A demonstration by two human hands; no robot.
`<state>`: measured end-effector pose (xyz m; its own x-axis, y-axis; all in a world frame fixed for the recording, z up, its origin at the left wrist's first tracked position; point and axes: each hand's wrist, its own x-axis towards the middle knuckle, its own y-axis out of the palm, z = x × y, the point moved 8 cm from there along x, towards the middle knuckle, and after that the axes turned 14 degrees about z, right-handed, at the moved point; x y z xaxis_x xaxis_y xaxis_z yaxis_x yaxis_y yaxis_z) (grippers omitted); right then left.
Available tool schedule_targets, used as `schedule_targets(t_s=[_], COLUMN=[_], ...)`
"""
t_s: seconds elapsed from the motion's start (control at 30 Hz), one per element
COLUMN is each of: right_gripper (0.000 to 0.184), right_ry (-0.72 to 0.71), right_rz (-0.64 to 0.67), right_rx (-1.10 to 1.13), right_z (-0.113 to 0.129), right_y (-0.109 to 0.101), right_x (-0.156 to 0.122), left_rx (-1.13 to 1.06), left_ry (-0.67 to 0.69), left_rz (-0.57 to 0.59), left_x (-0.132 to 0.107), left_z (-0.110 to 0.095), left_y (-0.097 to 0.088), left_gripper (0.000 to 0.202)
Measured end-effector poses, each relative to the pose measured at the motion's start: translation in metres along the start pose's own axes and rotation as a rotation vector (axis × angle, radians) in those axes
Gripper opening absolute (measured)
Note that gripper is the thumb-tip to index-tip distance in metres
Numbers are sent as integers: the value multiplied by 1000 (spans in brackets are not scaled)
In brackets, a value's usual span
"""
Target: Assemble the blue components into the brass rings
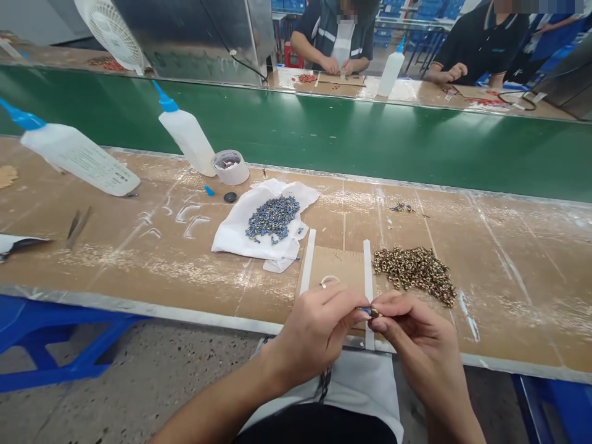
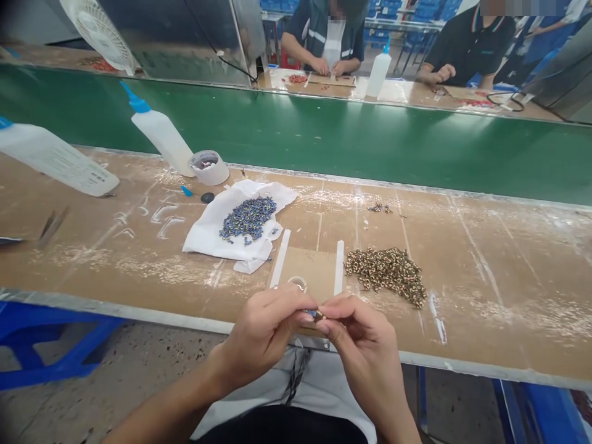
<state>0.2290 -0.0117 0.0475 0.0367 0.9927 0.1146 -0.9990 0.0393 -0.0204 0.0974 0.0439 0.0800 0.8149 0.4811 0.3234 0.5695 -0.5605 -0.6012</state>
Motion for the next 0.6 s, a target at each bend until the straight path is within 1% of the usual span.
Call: schedule_targets(t_s=[0.13,0.27,0.33,0.43,0.53,0.6], right_gripper=[4,5,6,7,10,13], right_ry=[-4,-22,-40,-67,-70,-63], right_rz=[-17,19,73,179,290,361], right_rx=[5,12,1,-28,-51,-48], right_z=[0,4,8,13,14,14], right_y=[3,9,14,22,29,32], right_x=[-8,-15,-19,-23,-28,-31], left_rx=[26,138,246,385,453,473], left_ry=[-3,25,51,83,87,73], left_rz=[20,-20,-38,-6,30,35], left_x=[-5,-16,-23,-33,-41,-46], left_z=[-6,-21,-33,-51,-64,-68], left_y=[0,-2,-5,-5,-3,-2], left_gripper=[27,27,27,29,31,31])
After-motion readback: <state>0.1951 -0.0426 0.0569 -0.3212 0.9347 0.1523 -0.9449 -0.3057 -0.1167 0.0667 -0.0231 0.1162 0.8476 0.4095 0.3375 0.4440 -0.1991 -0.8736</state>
